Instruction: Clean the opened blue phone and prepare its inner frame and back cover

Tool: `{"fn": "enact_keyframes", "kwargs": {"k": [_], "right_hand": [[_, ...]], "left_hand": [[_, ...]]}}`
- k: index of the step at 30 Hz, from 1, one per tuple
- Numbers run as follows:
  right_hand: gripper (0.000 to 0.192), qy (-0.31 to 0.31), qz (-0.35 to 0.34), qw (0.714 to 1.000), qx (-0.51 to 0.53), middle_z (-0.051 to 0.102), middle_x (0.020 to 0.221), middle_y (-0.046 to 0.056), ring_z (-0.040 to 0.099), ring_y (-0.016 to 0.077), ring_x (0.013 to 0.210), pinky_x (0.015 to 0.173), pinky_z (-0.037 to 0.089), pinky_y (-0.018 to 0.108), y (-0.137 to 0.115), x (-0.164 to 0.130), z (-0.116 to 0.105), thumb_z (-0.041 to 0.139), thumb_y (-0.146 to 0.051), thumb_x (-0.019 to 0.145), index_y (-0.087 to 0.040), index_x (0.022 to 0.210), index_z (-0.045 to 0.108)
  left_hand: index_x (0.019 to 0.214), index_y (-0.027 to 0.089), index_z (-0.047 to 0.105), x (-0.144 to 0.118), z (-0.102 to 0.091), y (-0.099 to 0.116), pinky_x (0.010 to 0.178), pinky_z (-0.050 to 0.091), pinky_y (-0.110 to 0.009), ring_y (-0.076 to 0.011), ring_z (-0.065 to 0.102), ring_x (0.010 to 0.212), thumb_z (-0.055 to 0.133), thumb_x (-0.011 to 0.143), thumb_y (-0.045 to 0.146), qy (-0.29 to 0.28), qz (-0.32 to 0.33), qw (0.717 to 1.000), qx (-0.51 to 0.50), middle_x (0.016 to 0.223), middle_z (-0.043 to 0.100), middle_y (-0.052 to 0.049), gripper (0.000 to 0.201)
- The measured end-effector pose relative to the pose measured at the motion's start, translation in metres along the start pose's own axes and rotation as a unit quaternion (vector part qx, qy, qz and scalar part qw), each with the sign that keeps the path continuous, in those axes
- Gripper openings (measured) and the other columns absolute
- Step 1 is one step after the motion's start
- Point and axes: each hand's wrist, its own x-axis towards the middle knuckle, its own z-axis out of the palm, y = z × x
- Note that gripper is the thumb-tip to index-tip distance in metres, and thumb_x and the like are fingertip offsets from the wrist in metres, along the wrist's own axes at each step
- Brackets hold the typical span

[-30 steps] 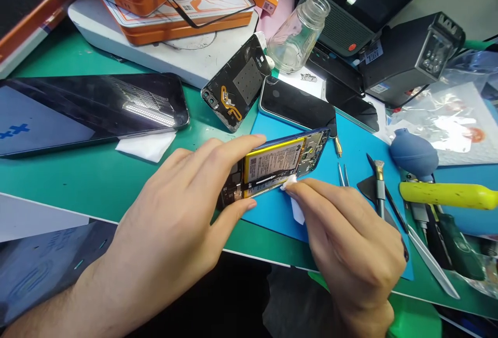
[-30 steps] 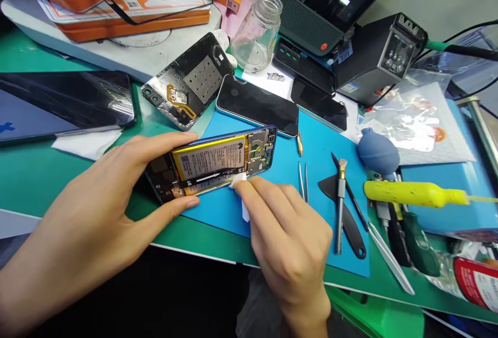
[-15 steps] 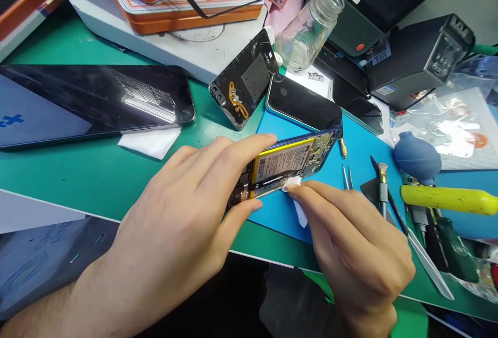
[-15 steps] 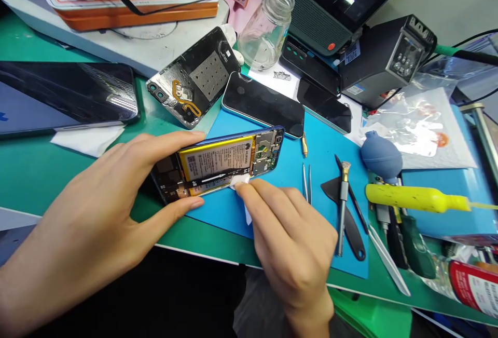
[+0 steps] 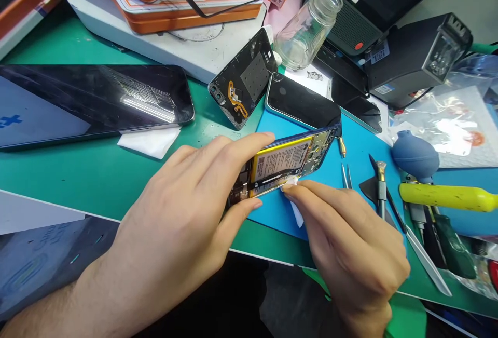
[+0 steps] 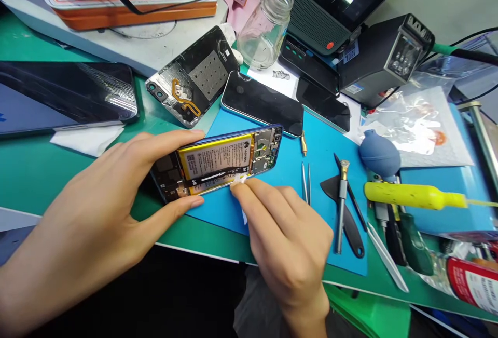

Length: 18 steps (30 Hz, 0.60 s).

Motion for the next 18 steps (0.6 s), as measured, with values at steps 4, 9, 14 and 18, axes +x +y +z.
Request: {"fn": "enact_keyframes", "kwargs": {"k": [4,9,14,18], "right_hand": [[0.038,-0.012,0.021,0.999,0.026,0.082,0.117,0.008,0.074,0.0177,0.096,0.084,0.059,0.033,0.001,0.002,-0.003,0.075,0.009,0.089,-0.012,0.120,0.079],[0.032,0.223,0.176,0.949,0.139,0.081,0.090,-0.002,0.076,0.0180,0.081,0.070,0.061,0.033,0.002,0.007,-0.006,0.082,0.001,0.088,-0.025,0.107,0.083],[0.020,0.248,0.263,0.916,0.174,0.082,0.118,0.007,0.078,0.0259,0.110,0.093,0.066,0.041,-0.009,0.005,0.001,0.088,-0.005,0.082,-0.021,0.088,0.077],[0.024,0.227,0.294,0.906,0.205,0.082,0.100,0.001,0.081,0.0225,0.093,0.081,0.068,0.037,-0.022,0.003,0.008,0.088,-0.005,0.083,-0.022,0.092,0.075]], "left_hand": [[0.159,0.028,0.038,-0.001,0.000,-0.001,0.101,0.051,-0.039,-0.0202,0.064,0.130,0.061,0.108,0.032,-0.001,0.004,1.000,0.002,0.150,0.063,0.002,0.057],[0.163,0.032,0.036,-0.005,0.002,-0.002,0.095,0.057,-0.044,-0.0271,0.066,0.129,0.063,0.106,0.036,-0.012,-0.025,0.999,0.023,0.152,0.063,0.001,0.064],[0.162,0.035,0.038,-0.007,0.001,-0.002,0.097,0.061,-0.047,-0.0303,0.069,0.123,0.061,0.106,0.045,-0.006,-0.038,0.999,0.030,0.151,0.064,0.000,0.062],[0.163,0.043,0.038,-0.009,0.002,-0.002,0.103,0.063,-0.055,-0.0336,0.070,0.123,0.055,0.104,0.055,0.002,-0.062,0.998,0.028,0.152,0.063,0.004,0.062]]}}
